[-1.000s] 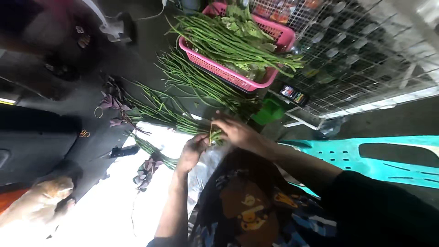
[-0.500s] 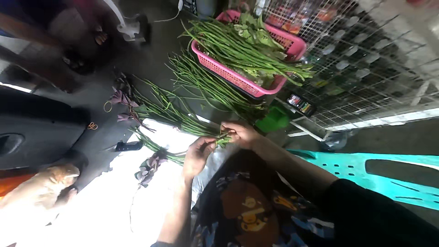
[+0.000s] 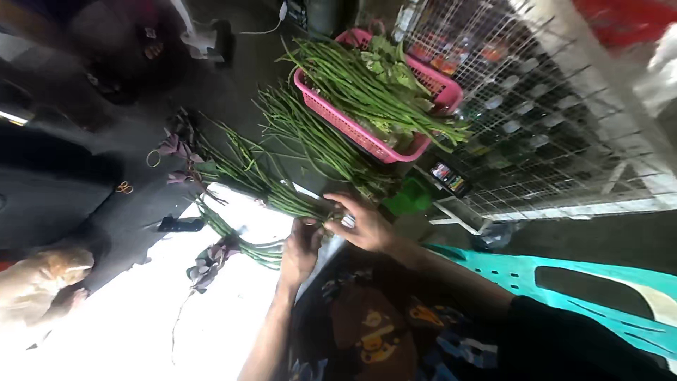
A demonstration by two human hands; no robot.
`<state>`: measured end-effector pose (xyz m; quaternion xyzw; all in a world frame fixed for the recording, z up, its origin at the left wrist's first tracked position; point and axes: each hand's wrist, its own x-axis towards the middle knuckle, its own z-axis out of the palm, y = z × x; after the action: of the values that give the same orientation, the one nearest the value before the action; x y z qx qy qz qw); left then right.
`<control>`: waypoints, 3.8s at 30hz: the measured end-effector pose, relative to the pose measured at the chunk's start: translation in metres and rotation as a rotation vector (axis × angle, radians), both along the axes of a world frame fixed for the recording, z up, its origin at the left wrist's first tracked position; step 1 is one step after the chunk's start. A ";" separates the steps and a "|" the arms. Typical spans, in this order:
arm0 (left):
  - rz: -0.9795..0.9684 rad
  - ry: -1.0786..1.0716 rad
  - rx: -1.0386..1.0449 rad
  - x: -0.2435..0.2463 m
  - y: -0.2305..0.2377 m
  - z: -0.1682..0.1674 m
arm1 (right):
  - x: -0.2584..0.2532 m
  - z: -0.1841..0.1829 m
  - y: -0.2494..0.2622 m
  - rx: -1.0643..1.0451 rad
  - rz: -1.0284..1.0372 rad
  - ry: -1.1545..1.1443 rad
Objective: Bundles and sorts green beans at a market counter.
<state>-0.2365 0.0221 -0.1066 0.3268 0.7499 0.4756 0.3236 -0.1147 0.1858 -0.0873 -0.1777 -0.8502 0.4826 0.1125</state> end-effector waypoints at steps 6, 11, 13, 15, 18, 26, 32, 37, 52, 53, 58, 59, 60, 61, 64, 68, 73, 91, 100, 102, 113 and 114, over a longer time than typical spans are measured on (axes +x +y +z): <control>-0.219 0.140 -0.071 -0.005 0.008 0.007 | 0.000 0.045 0.048 -0.287 0.284 -0.232; -0.231 0.416 -0.241 -0.044 0.006 0.017 | 0.048 0.098 0.125 -0.264 0.110 0.274; -0.269 0.406 -0.288 -0.065 0.007 0.045 | 0.078 0.115 0.166 -0.211 0.117 0.316; -0.311 0.349 -0.416 -0.088 0.018 0.080 | 0.106 0.123 0.200 -0.129 0.163 0.245; -0.371 0.378 -0.613 -0.111 0.054 0.129 | 0.133 0.111 0.220 -0.099 0.235 0.123; -0.078 0.995 -0.564 -0.157 0.206 0.146 | 0.068 0.049 0.160 0.143 0.123 -0.207; -0.005 0.746 -0.280 -0.116 0.182 0.059 | 0.050 -0.044 0.155 0.549 0.106 -0.047; 0.302 0.240 -0.353 -0.052 0.078 -0.028 | 0.056 -0.044 0.145 0.510 0.054 -0.085; 0.328 -0.230 -0.141 -0.005 -0.066 -0.073 | -0.022 -0.039 0.054 0.290 0.159 -0.336; 0.324 -0.243 -0.166 -0.006 -0.072 -0.071 | -0.023 -0.048 0.047 0.222 0.164 -0.410; 0.239 -0.240 -0.161 -0.014 -0.075 -0.060 | -0.038 -0.091 0.022 0.288 0.178 -0.510; 0.239 -0.245 -0.149 -0.011 -0.072 -0.059 | -0.039 -0.088 0.020 0.290 0.168 -0.516; 0.249 -0.255 -0.130 -0.007 -0.069 -0.061 | -0.039 -0.082 0.020 0.270 0.154 -0.521; 0.268 -0.279 -0.097 -0.003 -0.065 -0.063 | -0.037 -0.072 0.020 0.225 0.139 -0.528; 0.358 -0.534 0.043 0.015 -0.041 -0.063 | -0.029 -0.039 0.027 -0.020 0.116 -0.493; 0.393 -0.908 0.249 0.031 -0.008 -0.037 | -0.012 -0.010 0.016 -0.585 0.161 -0.392; 0.424 -0.922 0.441 0.036 0.015 -0.050 | 0.019 -0.023 0.010 -0.637 0.189 -0.460; 0.850 -1.001 0.319 0.161 0.051 -0.038 | 0.078 -0.037 0.060 -0.203 0.399 -0.446; 0.979 -0.948 0.327 0.208 0.045 -0.042 | 0.048 -0.060 0.060 -0.432 0.483 -0.561; 0.918 -0.946 0.327 0.214 0.043 -0.033 | 0.046 -0.063 0.054 -0.571 0.481 -0.583; 0.904 -1.083 0.295 0.242 0.046 -0.017 | 0.057 -0.086 0.045 -0.633 0.488 -0.454; 0.926 -1.084 0.299 0.241 0.048 -0.017 | 0.056 -0.084 0.047 -0.631 0.480 -0.447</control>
<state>0.0050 0.0701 -0.1239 -0.2646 0.4728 0.7561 0.3672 -0.0583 0.2326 -0.1708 -0.1010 -0.6820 0.6805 -0.2483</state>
